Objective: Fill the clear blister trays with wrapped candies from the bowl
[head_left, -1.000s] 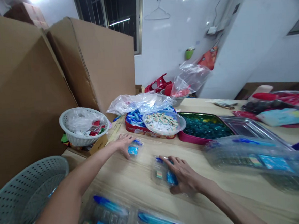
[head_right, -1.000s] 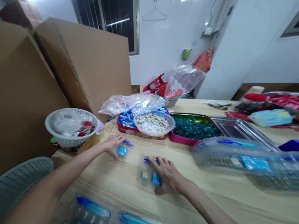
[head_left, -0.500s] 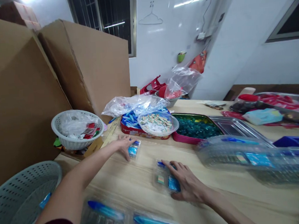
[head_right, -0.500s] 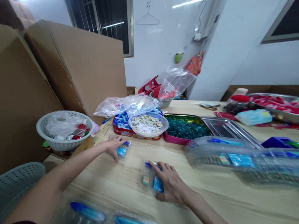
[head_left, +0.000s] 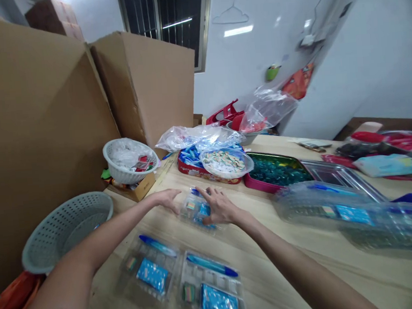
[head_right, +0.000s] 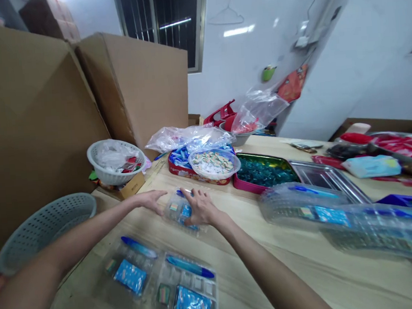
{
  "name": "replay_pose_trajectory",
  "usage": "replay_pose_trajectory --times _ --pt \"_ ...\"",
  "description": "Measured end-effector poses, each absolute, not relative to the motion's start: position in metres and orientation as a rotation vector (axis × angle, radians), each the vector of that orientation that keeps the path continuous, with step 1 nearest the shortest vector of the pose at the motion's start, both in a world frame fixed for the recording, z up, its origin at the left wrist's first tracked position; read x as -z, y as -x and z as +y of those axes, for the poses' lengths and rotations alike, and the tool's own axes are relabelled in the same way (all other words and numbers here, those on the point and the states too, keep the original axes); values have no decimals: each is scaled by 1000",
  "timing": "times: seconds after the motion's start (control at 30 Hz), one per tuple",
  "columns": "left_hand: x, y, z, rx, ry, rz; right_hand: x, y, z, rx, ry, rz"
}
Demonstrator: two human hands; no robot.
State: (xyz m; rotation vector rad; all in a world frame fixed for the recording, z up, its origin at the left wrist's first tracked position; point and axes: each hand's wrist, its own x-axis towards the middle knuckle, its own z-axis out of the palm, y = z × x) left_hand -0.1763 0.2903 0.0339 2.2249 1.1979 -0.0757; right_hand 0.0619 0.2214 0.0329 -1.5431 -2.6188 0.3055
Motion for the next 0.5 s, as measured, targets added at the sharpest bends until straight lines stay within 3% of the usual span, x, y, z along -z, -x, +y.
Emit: replay_pose_trajectory --times 0.3,0.5 --pt "-64 234 186 257 -2278 1199 -18 -41 197 -207 1496 -2603" --pt "-44 260 113 333 -2385 1236 -17 -55 87 -527 1225 -2684"
